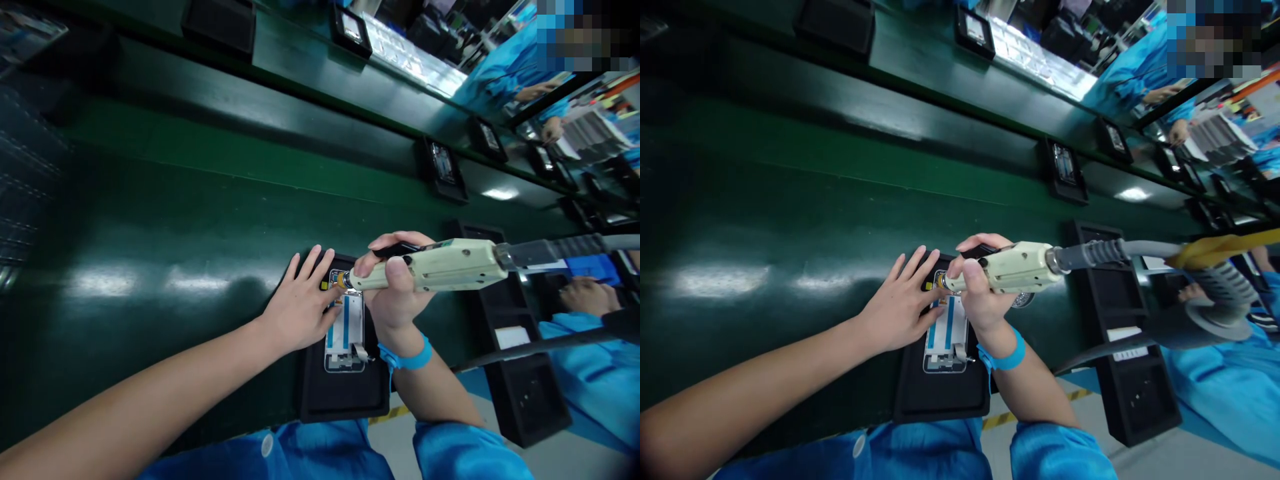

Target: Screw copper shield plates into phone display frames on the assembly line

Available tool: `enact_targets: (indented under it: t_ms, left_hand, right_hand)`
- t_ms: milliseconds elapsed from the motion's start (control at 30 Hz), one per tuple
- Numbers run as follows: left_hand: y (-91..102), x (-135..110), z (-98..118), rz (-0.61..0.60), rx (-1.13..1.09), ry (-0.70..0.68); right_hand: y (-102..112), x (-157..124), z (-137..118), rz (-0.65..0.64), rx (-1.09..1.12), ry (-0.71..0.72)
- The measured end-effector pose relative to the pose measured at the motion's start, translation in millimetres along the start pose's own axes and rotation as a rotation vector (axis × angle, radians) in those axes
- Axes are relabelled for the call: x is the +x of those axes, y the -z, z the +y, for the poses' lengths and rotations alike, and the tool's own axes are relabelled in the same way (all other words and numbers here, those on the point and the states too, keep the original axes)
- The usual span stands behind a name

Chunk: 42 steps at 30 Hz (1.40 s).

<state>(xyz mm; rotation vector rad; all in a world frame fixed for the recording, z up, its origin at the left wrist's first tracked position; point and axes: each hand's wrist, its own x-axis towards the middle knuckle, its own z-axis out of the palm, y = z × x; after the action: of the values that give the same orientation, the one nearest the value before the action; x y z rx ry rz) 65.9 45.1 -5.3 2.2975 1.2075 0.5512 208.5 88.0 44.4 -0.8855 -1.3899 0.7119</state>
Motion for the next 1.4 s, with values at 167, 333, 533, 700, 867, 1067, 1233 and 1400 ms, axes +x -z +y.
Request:
enact_targets:
  t_ms: [167,333,533,700,867,1067,1233,1400]
  left_hand:
    - [0.1,0.4,0.3,-0.003,0.005,0.000]
    - [0.5,0.8,0.3,-0.004,0.009,-0.001]
    - [0.5,0.8,0.5,-0.012,0.008,-0.001]
    - [2.2,0.9,1.2,-0.018,0.000,0.002]
    - [2.7,1.5,1.3,-0.028,-0.009,0.004]
    - [0.9,0.4,1.9,-0.005,-0.009,0.000]
    - [-1.1,0.3,0.0,0.014,0.005,0.003]
    - [0.2,0.4,4.5,0.015,0.053,0.026]
  right_hand:
    - [0.2,-1.4,0.6,-0.005,0.012,0.013]
    - [0.1,-2.3,1.2,-0.022,0.059,0.020]
    - [0.2,-2.4,1.5,-0.033,0.089,0.039]
    - [0.7,-3.9,3.2,-0.042,0.048,0.038]
    - [1.2,-5.4,5.4,-0.045,-0.006,0.055]
    - [0.7,-4.7,4.2,-0.033,0.001,0.027]
    - [0.1,-6.9,7.1,-0.033,0.049,0.004]
    - [-1.2,-6.4,-2.1,0.019,0.130,-0.064]
